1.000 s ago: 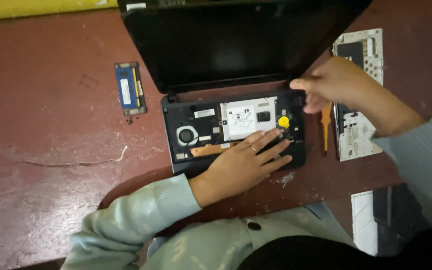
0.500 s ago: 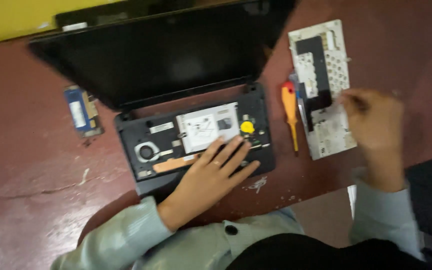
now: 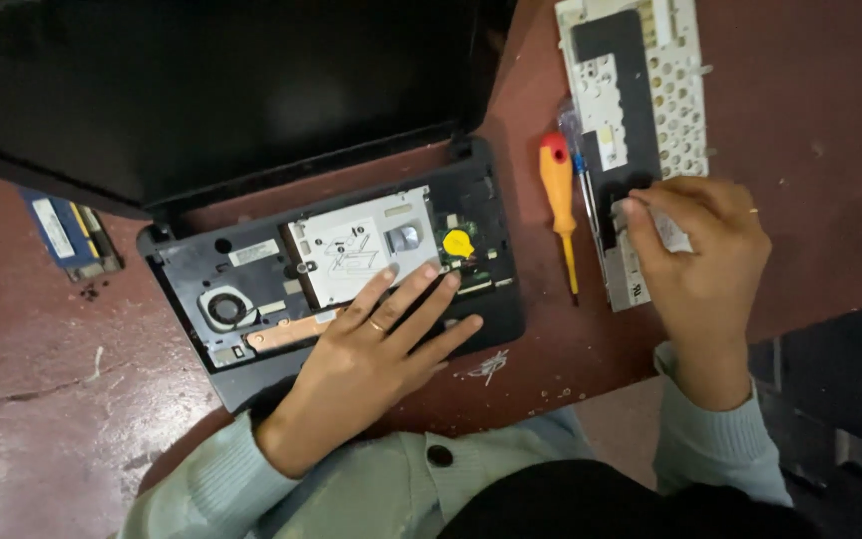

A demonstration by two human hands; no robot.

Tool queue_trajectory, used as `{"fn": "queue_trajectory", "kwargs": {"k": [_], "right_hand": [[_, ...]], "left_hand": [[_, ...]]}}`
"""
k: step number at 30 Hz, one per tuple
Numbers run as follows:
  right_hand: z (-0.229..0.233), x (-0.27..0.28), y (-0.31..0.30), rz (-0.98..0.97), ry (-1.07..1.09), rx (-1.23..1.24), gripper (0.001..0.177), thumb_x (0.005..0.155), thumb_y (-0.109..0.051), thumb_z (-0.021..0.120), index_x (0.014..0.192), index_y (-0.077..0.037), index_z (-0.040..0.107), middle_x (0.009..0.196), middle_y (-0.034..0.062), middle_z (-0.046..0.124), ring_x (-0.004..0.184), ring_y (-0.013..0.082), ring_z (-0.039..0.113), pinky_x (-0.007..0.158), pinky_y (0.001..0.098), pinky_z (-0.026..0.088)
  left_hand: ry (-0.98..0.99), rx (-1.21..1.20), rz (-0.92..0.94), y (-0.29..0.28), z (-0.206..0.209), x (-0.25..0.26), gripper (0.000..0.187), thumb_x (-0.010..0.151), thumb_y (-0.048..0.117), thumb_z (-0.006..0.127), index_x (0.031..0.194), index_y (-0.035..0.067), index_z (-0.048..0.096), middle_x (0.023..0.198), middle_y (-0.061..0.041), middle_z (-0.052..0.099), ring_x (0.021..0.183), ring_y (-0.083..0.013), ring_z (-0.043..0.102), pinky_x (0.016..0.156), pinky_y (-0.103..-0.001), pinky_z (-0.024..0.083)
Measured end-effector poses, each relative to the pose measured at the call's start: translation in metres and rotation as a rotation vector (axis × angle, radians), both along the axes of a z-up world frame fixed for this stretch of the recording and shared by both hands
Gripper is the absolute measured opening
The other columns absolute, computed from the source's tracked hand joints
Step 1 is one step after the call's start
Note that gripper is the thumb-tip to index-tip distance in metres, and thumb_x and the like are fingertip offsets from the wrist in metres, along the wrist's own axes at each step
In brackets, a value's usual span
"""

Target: Unscrewing internal components and adjusting parts during a laptop repair.

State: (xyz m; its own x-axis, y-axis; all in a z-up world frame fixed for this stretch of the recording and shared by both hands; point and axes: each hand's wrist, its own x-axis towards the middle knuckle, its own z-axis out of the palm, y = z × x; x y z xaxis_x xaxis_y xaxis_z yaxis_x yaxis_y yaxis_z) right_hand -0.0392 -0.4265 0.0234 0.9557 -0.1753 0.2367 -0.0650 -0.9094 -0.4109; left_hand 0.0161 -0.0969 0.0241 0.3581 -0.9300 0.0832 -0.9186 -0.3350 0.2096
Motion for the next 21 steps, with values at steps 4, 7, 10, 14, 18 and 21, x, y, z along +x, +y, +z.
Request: {"fn": "queue_trajectory", "kwargs": {"k": [4,7,10,14,18,21], "right_hand": [[-0.008,0.007,0.008,-0.001,0.005,-0.074,0.012,0.100,-0.004,0.090,0.109,-0.003,0.083,0.114,0.0140,0.066,0.109,0.0347,0.061,0.094,0.0475,0.051],[-0.013,0.010,0.007,0.024,0.015,-0.178,0.008,0.099,-0.002,0.088,0.107,-0.004,0.085,0.108,0.0112,0.068,0.103,0.0361,0.060,0.089,0.0481,0.050],[-0.011,0.010,0.008,0.021,0.052,-0.206,0.007,0.101,-0.003,0.085,0.108,-0.002,0.085,0.106,0.0110,0.070,0.100,0.0376,0.060,0.083,0.0480,0.049],[0.018,0.022,0.039,0.070,-0.006,-0.026,0.008,0.098,0.011,0.079,0.101,0.004,0.079,0.099,0.0178,0.074,0.093,0.0318,0.066,0.085,0.0440,0.050],[0.026,0.036,0.082,0.141,0.123,0.327,0.004,0.102,-0.002,0.072,0.100,0.001,0.072,0.092,0.0141,0.072,0.085,0.0239,0.068,0.080,0.0344,0.054],[-0.010,0.046,0.099,0.334,-0.006,0.234,0.010,0.099,-0.006,0.075,0.104,0.000,0.068,0.094,0.0122,0.067,0.083,0.0231,0.060,0.074,0.0340,0.049]], "left_hand": [[0.039,-0.023,0.016,-0.002,0.000,0.002,0.063,0.098,0.035,0.070,0.156,0.024,0.047,0.160,-0.012,0.045,0.150,-0.0321,0.039,0.124,-0.050,0.032],[0.046,-0.050,0.019,-0.002,-0.001,0.005,0.061,0.099,0.035,0.071,0.155,0.024,0.048,0.160,-0.012,0.046,0.151,-0.0322,0.038,0.126,-0.050,0.030],[0.067,-0.049,0.022,-0.001,-0.002,0.005,0.064,0.097,0.035,0.072,0.155,0.024,0.048,0.160,-0.012,0.046,0.150,-0.0314,0.039,0.126,-0.049,0.031],[0.083,-0.051,0.006,0.001,-0.004,0.005,0.056,0.103,0.026,0.062,0.156,0.023,0.046,0.162,-0.014,0.043,0.150,-0.0334,0.039,0.125,-0.050,0.033],[0.079,-0.095,0.027,0.001,-0.006,0.004,0.049,0.105,0.019,0.059,0.153,0.022,0.051,0.159,-0.014,0.048,0.149,-0.0324,0.042,0.125,-0.049,0.033],[0.103,-0.192,0.064,0.001,-0.012,0.001,0.045,0.102,0.013,0.063,0.146,0.021,0.060,0.153,-0.014,0.055,0.146,-0.0313,0.047,0.125,-0.049,0.035]]}}
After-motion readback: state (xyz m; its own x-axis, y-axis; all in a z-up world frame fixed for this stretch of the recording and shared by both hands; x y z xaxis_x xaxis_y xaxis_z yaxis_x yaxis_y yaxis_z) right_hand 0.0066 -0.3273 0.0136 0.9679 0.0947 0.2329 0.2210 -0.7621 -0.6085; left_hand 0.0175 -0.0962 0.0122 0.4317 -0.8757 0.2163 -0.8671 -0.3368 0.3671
